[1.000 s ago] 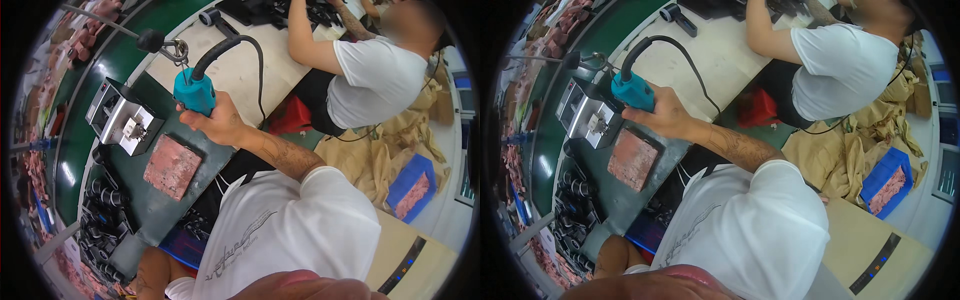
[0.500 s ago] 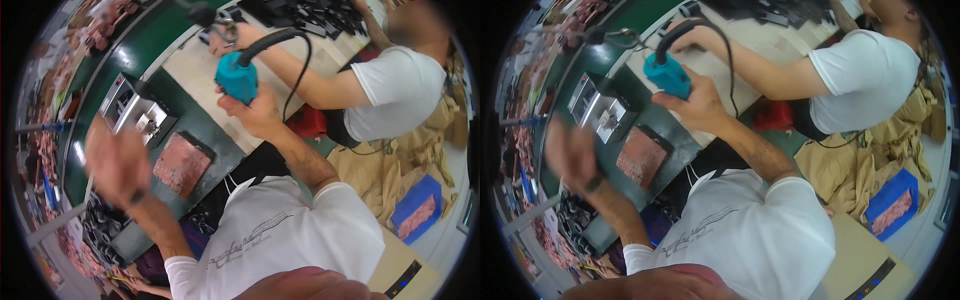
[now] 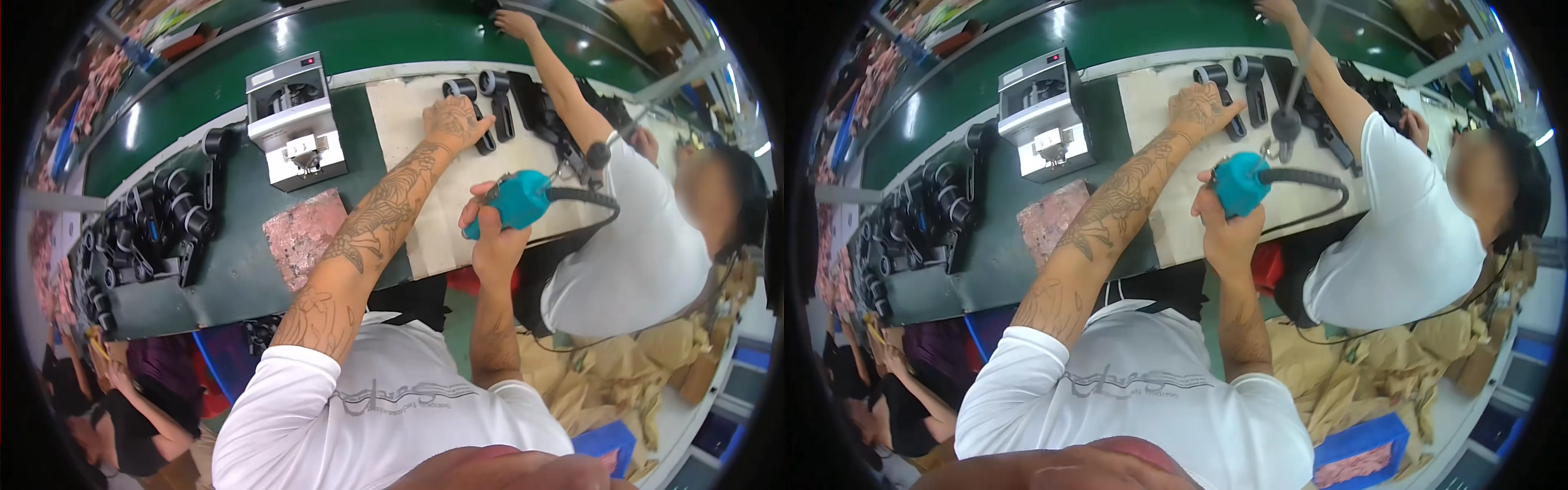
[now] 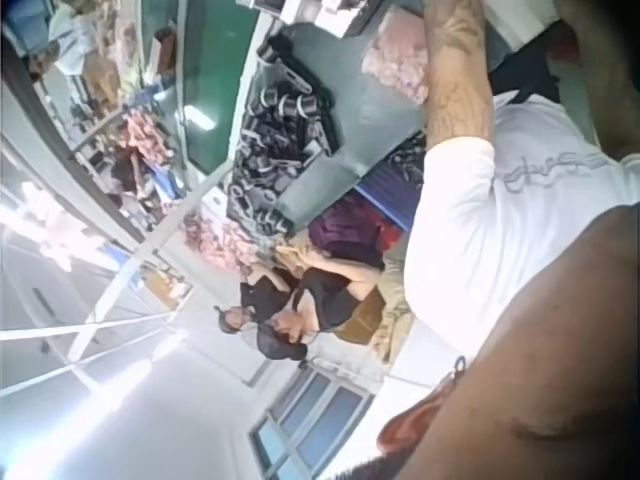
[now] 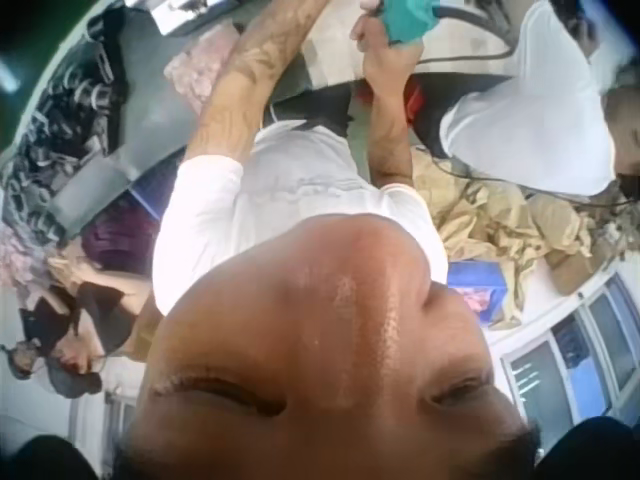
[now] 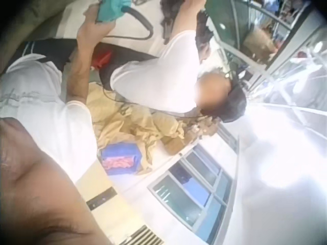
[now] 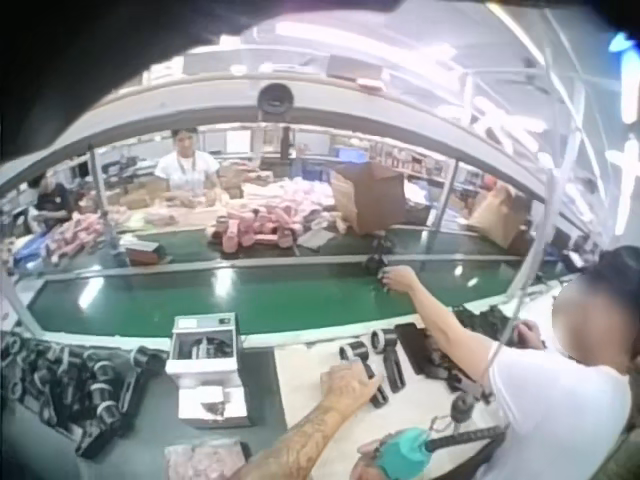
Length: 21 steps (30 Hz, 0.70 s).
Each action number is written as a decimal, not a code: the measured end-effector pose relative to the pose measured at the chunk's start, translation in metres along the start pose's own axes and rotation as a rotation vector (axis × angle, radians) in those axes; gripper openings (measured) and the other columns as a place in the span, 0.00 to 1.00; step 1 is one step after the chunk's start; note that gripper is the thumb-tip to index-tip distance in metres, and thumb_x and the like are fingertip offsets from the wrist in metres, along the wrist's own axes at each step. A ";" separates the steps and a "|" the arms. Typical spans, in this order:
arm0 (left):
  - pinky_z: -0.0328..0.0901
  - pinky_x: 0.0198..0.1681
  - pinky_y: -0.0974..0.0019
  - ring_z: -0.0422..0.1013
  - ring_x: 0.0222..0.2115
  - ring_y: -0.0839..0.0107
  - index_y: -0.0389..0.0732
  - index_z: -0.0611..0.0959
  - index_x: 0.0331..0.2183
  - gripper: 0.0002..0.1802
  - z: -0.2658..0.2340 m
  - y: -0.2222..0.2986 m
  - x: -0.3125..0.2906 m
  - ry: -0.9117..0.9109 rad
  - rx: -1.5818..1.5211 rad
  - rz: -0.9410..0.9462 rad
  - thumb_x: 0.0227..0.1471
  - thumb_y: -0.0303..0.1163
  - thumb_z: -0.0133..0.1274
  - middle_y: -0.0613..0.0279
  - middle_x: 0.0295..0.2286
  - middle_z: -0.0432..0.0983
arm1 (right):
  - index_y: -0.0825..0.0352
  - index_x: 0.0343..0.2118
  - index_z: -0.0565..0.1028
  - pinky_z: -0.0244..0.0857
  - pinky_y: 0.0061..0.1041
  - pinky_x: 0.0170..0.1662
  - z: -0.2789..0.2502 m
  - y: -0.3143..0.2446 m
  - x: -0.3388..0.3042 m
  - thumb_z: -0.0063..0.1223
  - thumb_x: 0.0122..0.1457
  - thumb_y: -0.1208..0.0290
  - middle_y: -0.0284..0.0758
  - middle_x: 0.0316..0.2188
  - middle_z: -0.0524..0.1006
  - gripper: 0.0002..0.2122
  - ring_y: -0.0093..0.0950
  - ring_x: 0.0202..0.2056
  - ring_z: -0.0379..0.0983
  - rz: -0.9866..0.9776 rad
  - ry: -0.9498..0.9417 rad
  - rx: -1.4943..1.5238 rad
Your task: Assembling handheld massage devices using an electric screwdriver on a factory production line.
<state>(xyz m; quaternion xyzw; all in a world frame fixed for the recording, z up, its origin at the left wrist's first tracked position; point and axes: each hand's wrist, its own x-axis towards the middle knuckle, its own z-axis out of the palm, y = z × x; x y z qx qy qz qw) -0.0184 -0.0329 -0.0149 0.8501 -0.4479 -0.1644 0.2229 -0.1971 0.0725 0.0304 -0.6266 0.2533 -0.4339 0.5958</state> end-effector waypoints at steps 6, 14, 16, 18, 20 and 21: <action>0.66 0.51 0.50 0.73 0.47 0.56 0.40 0.83 0.39 0.26 -0.009 -0.050 -0.020 0.215 -0.110 0.080 0.48 0.53 0.55 0.58 0.42 0.76 | 0.73 0.42 0.72 0.63 0.21 0.25 -0.003 0.005 -0.009 0.63 0.55 0.43 0.33 0.22 0.73 0.31 0.24 0.22 0.71 -0.032 0.017 -0.037; 0.69 0.39 0.56 0.71 0.34 0.54 0.37 0.82 0.33 0.15 -0.093 -0.121 -0.163 0.444 -0.205 0.476 0.44 0.35 0.64 0.56 0.29 0.72 | 0.74 0.46 0.71 0.63 0.25 0.26 0.025 0.014 -0.008 0.59 0.53 0.35 0.34 0.21 0.71 0.38 0.26 0.22 0.69 0.033 -0.134 0.002; 0.68 0.39 0.55 0.71 0.34 0.53 0.37 0.82 0.34 0.15 -0.103 -0.143 -0.200 0.448 -0.186 0.455 0.45 0.35 0.64 0.55 0.30 0.73 | 0.75 0.47 0.70 0.63 0.28 0.26 0.044 0.005 -0.009 0.55 0.54 0.32 0.34 0.20 0.69 0.41 0.28 0.21 0.67 0.076 -0.158 0.119; 0.68 0.41 0.56 0.71 0.36 0.53 0.39 0.82 0.36 0.14 -0.101 -0.169 -0.222 0.476 -0.169 0.439 0.47 0.36 0.63 0.56 0.34 0.74 | 0.75 0.50 0.69 0.61 0.29 0.26 0.064 0.001 -0.010 0.49 0.54 0.29 0.33 0.20 0.67 0.43 0.28 0.20 0.65 0.080 -0.190 0.097; 0.66 0.49 0.55 0.70 0.43 0.58 0.40 0.80 0.39 0.17 -0.105 -0.187 -0.241 0.188 -0.058 0.446 0.51 0.40 0.60 0.58 0.42 0.73 | 0.73 0.51 0.69 0.59 0.27 0.25 0.081 0.000 -0.009 0.47 0.54 0.27 0.33 0.19 0.67 0.44 0.28 0.20 0.64 0.033 -0.278 0.218; 0.65 0.52 0.54 0.70 0.45 0.59 0.43 0.79 0.44 0.18 -0.102 -0.190 -0.251 0.210 -0.027 0.448 0.53 0.40 0.58 0.59 0.44 0.72 | 0.71 0.51 0.69 0.58 0.27 0.26 0.093 0.001 -0.011 0.45 0.54 0.26 0.32 0.18 0.66 0.44 0.27 0.19 0.63 0.041 -0.277 0.247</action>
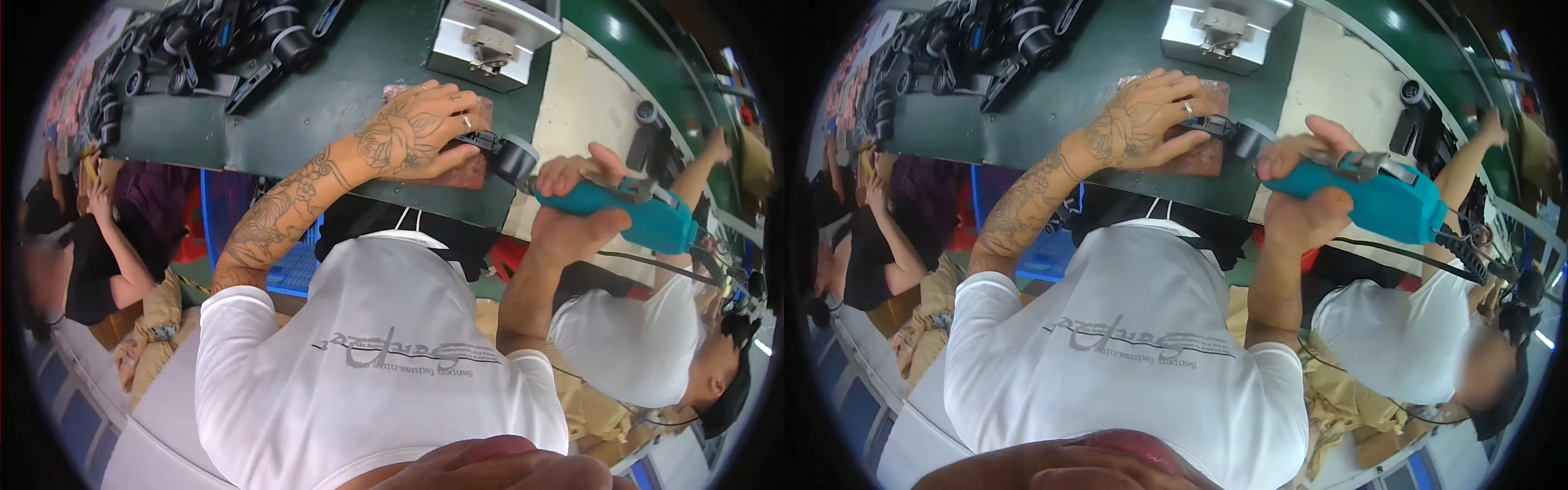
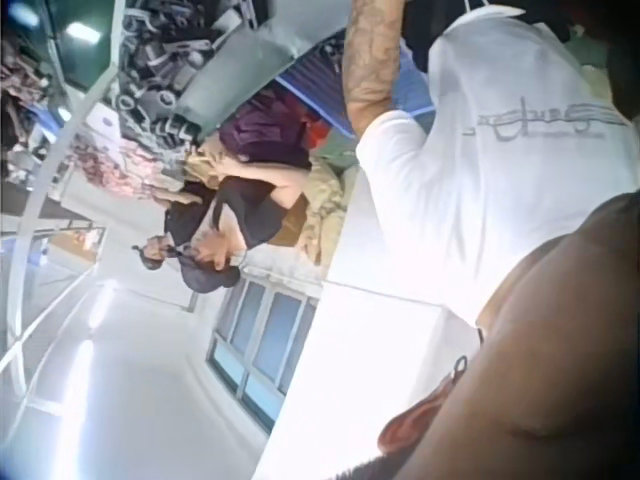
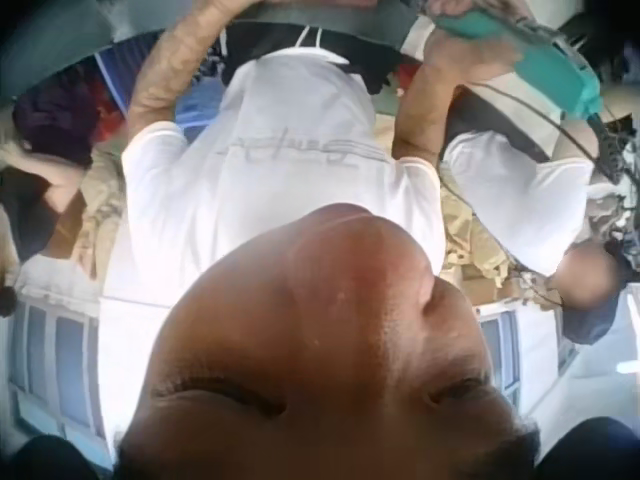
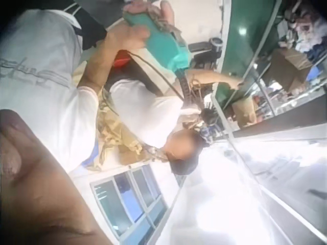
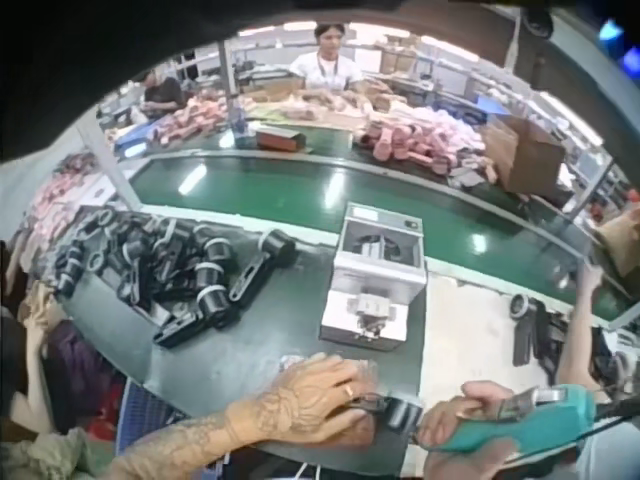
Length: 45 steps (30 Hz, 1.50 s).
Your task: Assembling handheld massage devices using an electric screwdriver on a factory production line.
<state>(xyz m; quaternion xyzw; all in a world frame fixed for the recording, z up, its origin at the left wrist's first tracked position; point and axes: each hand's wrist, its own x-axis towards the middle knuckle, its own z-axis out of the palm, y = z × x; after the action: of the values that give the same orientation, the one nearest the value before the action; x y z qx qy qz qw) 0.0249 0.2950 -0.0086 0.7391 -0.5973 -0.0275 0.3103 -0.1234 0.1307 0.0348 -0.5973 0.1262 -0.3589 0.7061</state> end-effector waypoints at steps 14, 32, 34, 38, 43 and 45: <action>0.64 0.50 0.58 0.70 0.43 0.59 0.47 0.78 0.49 0.21 0.018 -0.006 -0.016 0.210 -0.069 -0.017 0.54 0.41 0.58 0.61 0.41 0.73 | 0.70 0.47 0.69 0.62 0.28 0.30 0.057 0.026 0.021 0.41 0.55 0.26 0.32 0.18 0.67 0.42 0.27 0.20 0.65 -0.085 -0.034 -0.092; 0.65 0.47 0.56 0.71 0.41 0.58 0.45 0.71 0.31 0.16 0.021 -0.013 -0.012 0.229 -0.253 0.005 0.51 0.38 0.63 0.64 0.40 0.76 | 0.70 0.44 0.70 0.61 0.28 0.23 0.056 0.029 0.026 0.44 0.54 0.26 0.32 0.16 0.66 0.41 0.26 0.16 0.62 -0.098 -0.063 -0.090; 0.65 0.47 0.57 0.71 0.41 0.58 0.45 0.71 0.31 0.16 0.020 -0.013 -0.012 0.221 -0.262 -0.001 0.51 0.38 0.63 0.64 0.39 0.76 | 0.70 0.44 0.70 0.61 0.29 0.23 0.055 0.029 0.026 0.45 0.54 0.26 0.32 0.16 0.67 0.40 0.26 0.16 0.62 -0.108 -0.087 -0.097; 0.66 0.47 0.57 0.71 0.42 0.58 0.44 0.72 0.33 0.16 0.018 -0.012 -0.014 0.197 -0.264 -0.020 0.51 0.38 0.63 0.64 0.39 0.76 | 0.70 0.44 0.70 0.62 0.29 0.23 0.053 0.028 0.025 0.45 0.54 0.27 0.33 0.16 0.67 0.40 0.26 0.16 0.62 -0.105 -0.085 -0.085; 0.67 0.47 0.57 0.72 0.42 0.59 0.44 0.79 0.42 0.16 0.014 -0.006 -0.013 0.174 -0.243 -0.084 0.52 0.38 0.62 0.63 0.40 0.76 | 0.69 0.45 0.70 0.61 0.28 0.24 0.051 0.029 0.023 0.45 0.54 0.27 0.33 0.16 0.67 0.40 0.27 0.17 0.63 -0.098 -0.103 -0.068; 0.67 0.51 0.57 0.70 0.47 0.60 0.44 0.78 0.42 0.18 0.018 -0.008 -0.015 0.144 -0.158 -0.042 0.52 0.41 0.60 0.62 0.48 0.73 | 0.69 0.45 0.70 0.62 0.28 0.24 0.051 0.028 0.023 0.45 0.54 0.27 0.33 0.17 0.67 0.40 0.27 0.17 0.64 -0.092 -0.108 -0.058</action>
<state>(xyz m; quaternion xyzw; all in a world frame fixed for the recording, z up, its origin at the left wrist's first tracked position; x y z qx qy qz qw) 0.0199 0.3012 -0.0319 0.7246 -0.5539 -0.0279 0.4092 -0.0661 0.1543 0.0269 -0.6411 0.0705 -0.3542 0.6771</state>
